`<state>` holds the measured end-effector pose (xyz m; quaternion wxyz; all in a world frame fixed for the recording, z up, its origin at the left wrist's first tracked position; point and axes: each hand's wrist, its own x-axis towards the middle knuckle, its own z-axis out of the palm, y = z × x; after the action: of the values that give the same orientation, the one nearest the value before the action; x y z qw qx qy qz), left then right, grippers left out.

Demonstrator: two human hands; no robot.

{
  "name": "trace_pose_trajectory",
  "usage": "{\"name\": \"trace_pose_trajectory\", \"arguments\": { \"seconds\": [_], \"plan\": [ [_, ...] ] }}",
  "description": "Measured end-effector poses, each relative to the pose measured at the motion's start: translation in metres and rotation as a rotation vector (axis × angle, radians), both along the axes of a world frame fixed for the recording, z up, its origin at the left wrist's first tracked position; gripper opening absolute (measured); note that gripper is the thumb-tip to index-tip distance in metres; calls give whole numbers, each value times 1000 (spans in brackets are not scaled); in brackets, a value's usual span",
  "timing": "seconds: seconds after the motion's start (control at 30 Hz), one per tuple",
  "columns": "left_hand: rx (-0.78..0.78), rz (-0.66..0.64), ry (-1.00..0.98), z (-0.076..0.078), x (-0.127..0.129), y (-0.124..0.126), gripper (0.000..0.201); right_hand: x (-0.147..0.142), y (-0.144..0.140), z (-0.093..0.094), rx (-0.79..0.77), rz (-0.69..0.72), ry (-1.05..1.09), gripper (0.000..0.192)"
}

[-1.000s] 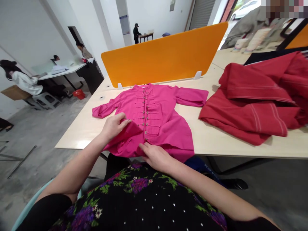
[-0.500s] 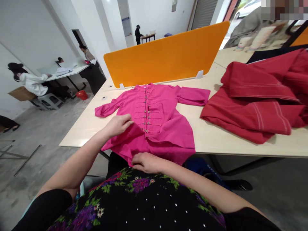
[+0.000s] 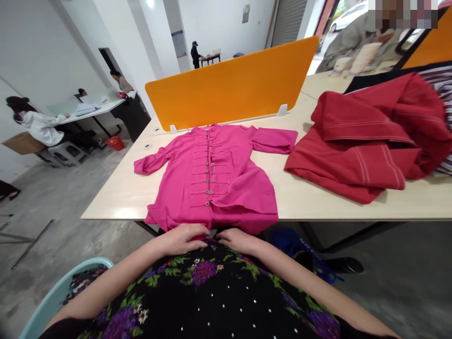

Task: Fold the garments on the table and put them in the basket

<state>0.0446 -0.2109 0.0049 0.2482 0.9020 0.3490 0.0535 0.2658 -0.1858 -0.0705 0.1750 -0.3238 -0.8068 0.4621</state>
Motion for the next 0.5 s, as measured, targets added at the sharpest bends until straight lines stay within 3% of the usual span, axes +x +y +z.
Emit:
{"name": "trace_pose_trajectory", "arguments": {
  "seconds": [0.07,0.17,0.23,0.3,0.37,0.5],
  "plan": [
    [184,183,-45,-2,-20,-12,18,16,-7,27,87,64,16,25],
    [518,407,-9,-6,-47,-27,20,28,-8,63,431,-114,69,23],
    [631,465,8,-10,-62,-33,25,24,0,74,767,-277,-37,24],
    [674,556,-15,-16,-73,-36,28,15,12,73,1007,-343,-198,22],
    [685,712,-80,-25,-84,-40,22,6,22,67,1086,-363,-264,20],
    [555,1118,-312,-51,-102,-42,25,3,25,60,1007,-484,-31,19]
  ]
}}
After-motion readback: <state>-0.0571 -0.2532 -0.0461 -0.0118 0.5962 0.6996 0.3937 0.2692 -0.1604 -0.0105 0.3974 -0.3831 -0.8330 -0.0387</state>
